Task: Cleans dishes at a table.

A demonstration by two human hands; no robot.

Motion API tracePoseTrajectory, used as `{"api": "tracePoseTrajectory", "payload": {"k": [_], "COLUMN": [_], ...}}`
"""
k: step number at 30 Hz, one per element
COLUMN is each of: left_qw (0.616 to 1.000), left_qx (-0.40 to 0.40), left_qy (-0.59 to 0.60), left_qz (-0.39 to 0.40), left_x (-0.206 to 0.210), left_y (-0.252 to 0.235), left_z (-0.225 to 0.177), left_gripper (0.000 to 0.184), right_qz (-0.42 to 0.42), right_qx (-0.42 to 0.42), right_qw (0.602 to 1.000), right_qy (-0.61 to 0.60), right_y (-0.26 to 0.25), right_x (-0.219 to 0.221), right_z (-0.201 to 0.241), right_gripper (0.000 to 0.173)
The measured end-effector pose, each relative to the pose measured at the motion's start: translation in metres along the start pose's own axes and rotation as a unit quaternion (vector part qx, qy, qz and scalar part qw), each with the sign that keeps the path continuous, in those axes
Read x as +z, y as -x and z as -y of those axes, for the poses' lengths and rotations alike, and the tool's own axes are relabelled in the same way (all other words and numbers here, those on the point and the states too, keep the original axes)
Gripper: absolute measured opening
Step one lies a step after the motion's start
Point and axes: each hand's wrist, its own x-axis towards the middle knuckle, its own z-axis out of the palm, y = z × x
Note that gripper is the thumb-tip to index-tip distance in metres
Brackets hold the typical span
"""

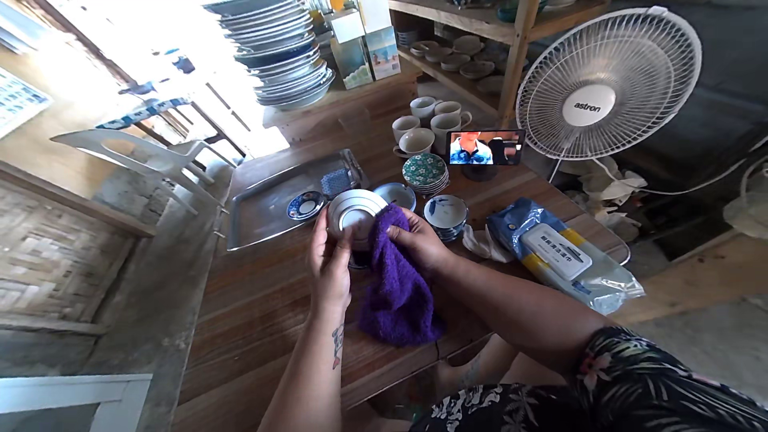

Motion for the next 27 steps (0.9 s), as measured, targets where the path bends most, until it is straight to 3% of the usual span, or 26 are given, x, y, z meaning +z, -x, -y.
{"api": "tracePoseTrajectory", "payload": {"k": [4,8,11,17,20,22,27], "left_qw": [0.998,0.996,0.997,0.994,0.994,0.992,0.996], "left_qx": [-0.018,-0.028,-0.047,-0.090,-0.084,-0.090,-0.071], "left_qy": [-0.046,-0.021,0.019,0.054,0.062,0.073,0.036], "left_qz": [0.040,0.083,0.055,-0.015,-0.032,-0.055,-0.048], "left_x": [-0.009,-0.015,-0.012,0.006,0.011,0.011,0.011], "left_y": [-0.003,-0.006,-0.004,0.004,0.005,0.005,0.005], "left_z": [0.000,-0.005,-0.004,0.002,0.001,0.002,0.003], "left_gripper": [0.055,0.053,0.051,0.071,0.054,0.047,0.053], "right_qz": [-0.009,-0.021,-0.018,-0.050,-0.033,0.001,0.002], "right_qx": [-0.034,-0.048,-0.024,0.030,0.047,0.056,0.037], "right_qw": [0.999,0.995,0.998,0.998,0.998,0.998,0.999], "right_qy": [0.029,0.084,0.061,-0.008,-0.015,-0.018,-0.004], "right_y": [0.000,0.000,0.001,-0.001,-0.001,-0.001,-0.002], "right_x": [-0.002,-0.003,-0.001,0.000,-0.001,-0.001,0.000], "right_z": [0.000,0.002,0.004,0.008,0.007,0.005,0.002], "right_gripper": [0.011,0.019,0.019,0.016,0.019,0.031,0.036]}}
